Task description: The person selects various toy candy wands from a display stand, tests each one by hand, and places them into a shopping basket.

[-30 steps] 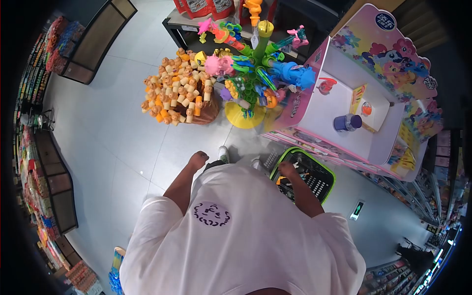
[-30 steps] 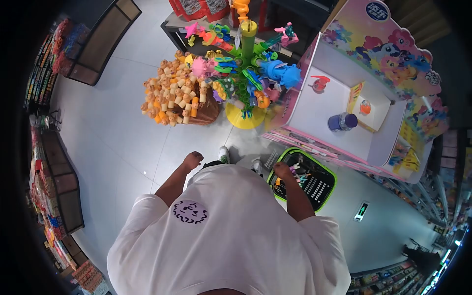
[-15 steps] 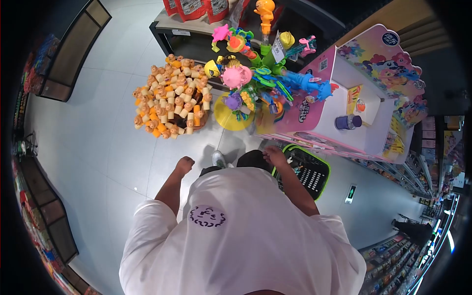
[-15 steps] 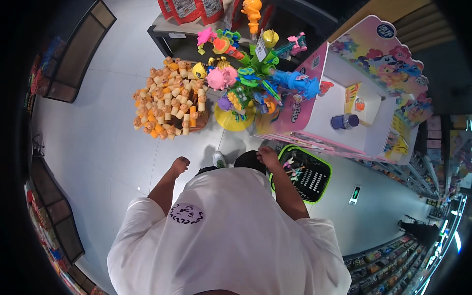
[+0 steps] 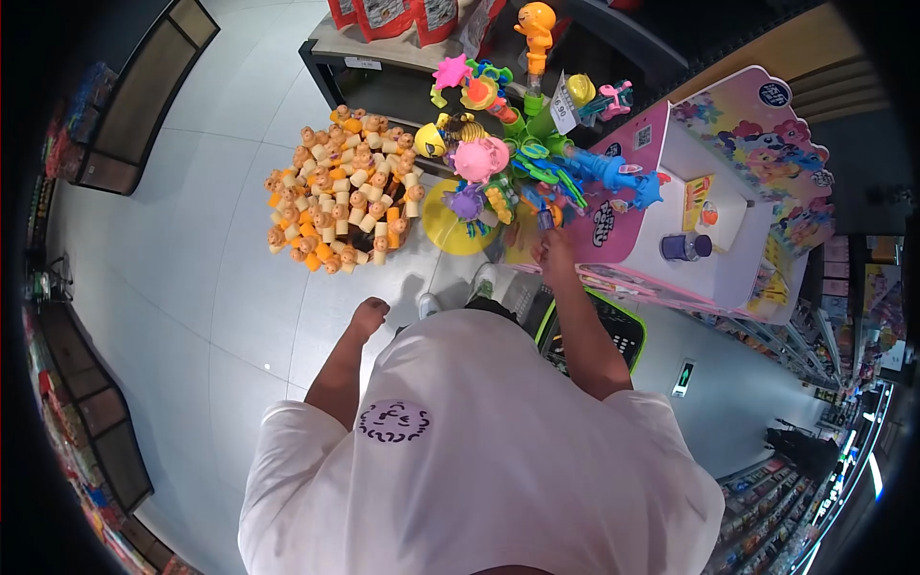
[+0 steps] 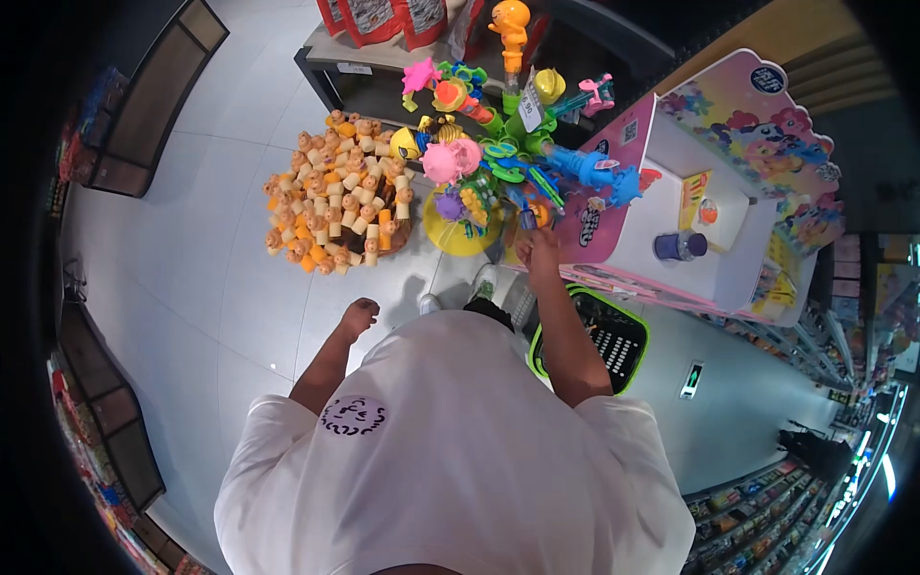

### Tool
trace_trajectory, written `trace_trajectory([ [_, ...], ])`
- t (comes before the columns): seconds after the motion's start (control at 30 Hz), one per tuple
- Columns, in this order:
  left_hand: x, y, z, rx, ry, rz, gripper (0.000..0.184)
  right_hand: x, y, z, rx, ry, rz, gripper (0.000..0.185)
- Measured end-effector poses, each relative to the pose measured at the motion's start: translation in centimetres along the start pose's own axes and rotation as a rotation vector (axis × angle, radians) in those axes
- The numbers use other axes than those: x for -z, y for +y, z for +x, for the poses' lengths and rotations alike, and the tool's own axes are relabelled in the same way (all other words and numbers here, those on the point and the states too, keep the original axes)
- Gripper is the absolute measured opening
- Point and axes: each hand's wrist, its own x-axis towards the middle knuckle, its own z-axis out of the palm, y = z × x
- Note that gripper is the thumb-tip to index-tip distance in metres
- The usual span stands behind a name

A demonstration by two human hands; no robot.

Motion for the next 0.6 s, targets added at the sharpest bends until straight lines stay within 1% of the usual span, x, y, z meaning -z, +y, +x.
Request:
trace_trajectory([
  [0.03,-0.1,0.3,-0.1,-0.047,-0.01,0.037,0.028,-0.3,-0.5,0.3,-0.007,0.04,0.095,0.033],
  [0.17,0.7,0.7,-0.8,0.036,-0.011,-0.117,0.024,-1.2,-2.9,1.4,-0.093,-0.015,0.126,0.033],
  [0.27,1.4,0.5,-1.6,0.044,0.005,-0.087,0.023,-1.3,-3.1,2.8,-0.096,0.0,0.139,0.031],
  [0.33,2.0,0.0,-2.0,0.071,-0.003,-0.099,0.024,-1.1,-2.4,3.9,-0.003,-0.04,0.004,0.026],
  [0.37,2.2,-0.1,-2.3,0.096,-0.014,-0.118,0.025,-1.0,-1.7,4.6,-0.006,-0.038,0.01,0.026],
  [0.43,2.2,0.0,-2.8,0.119,-0.004,-0.145,0.026,-1.0,-0.7,5.4,0.147,-0.004,0.046,0.026],
  [0.47,2.2,0.2,-3.2,0.141,0.005,-0.178,0.027,-0.9,-0.6,5.4,0.144,-0.003,0.052,0.026],
  [0.53,2.0,0.8,-3.6,0.136,-0.005,-0.171,0.027,-0.4,-0.8,5.2,0.135,-0.057,-0.136,0.025],
  [0.6,1.7,1.3,-3.8,0.133,-0.02,-0.163,0.028,-0.4,-0.6,4.7,0.155,-0.051,-0.079,0.024],
])
